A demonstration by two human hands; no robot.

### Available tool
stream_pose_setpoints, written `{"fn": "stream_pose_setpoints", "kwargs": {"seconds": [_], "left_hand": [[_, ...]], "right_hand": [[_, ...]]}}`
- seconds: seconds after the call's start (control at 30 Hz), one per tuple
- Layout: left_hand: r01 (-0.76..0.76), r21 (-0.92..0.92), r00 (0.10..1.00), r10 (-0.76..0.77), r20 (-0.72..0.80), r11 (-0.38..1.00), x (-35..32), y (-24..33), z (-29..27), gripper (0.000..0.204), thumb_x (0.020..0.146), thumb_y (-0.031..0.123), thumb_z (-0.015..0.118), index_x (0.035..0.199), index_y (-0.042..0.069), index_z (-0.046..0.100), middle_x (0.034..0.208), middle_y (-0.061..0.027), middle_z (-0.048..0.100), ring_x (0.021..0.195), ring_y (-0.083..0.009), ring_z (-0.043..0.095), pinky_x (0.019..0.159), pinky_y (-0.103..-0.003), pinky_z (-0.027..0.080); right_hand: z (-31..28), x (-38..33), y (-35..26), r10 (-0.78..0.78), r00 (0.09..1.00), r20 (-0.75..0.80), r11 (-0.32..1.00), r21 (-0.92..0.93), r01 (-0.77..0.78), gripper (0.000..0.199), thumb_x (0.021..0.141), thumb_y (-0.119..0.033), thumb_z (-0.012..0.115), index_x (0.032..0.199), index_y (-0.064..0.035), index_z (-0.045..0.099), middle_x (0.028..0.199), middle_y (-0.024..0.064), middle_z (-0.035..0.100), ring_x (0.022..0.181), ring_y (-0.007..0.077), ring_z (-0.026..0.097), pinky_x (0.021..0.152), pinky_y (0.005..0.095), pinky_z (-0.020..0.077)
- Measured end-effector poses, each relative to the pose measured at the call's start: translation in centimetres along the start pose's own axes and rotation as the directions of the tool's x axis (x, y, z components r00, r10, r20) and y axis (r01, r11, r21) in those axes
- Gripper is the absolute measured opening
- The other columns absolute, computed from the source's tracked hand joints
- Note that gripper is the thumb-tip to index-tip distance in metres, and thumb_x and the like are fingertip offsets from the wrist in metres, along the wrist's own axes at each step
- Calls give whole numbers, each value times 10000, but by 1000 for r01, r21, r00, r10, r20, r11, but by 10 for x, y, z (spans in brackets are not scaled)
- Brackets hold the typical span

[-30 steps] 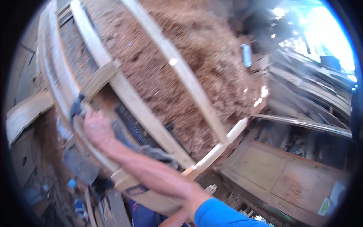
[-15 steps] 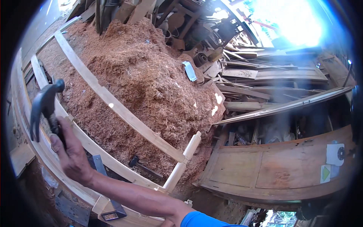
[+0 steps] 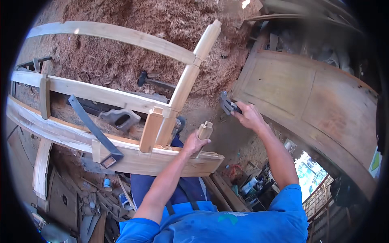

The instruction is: The person assembles a wooden structure by fitting small wooden blocks into a larger frame, using a hammer to tap them into place and a square ruler for alignment.

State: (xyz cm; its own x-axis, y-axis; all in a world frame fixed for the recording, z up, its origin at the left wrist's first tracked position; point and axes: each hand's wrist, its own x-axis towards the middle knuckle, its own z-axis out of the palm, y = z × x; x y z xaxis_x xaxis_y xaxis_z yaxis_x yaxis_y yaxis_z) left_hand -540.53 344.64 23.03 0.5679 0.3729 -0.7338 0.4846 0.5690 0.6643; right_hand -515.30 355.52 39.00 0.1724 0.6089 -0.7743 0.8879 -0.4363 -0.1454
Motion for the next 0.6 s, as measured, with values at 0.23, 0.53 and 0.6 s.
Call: {"fn": "stream_pose_setpoints", "kwargs": {"seconds": [0.23,0.53,0.6], "left_hand": [[1,90,999,-5,40,996,-2,-1,-6,704,723,423,859,1202,-16,588,1100,-229,698,1046,-356,680,924,-421,511],[46,42,996,-49,68,998,0,8,-12,704,753,320,871,1293,-7,560,1140,-155,700,1058,-229,664,957,-358,501],[61,48,995,-65,80,997,0,10,-11,706,753,320,873,1294,-8,559,1147,-155,698,1060,-229,664,959,-356,500]], "right_hand": [[61,13,30,103,994,-47,962,260,-87,239,915,-232,643,1012,-17,599,827,265,671,882,469,647,750,548,483],[78,9,54,1,999,45,981,196,-10,168,921,-171,579,979,-15,558,803,275,671,819,501,648,734,580,507],[97,2,55,25,999,28,984,174,-29,148,926,-144,553,980,-6,560,811,278,674,837,496,658,741,578,510]]}}
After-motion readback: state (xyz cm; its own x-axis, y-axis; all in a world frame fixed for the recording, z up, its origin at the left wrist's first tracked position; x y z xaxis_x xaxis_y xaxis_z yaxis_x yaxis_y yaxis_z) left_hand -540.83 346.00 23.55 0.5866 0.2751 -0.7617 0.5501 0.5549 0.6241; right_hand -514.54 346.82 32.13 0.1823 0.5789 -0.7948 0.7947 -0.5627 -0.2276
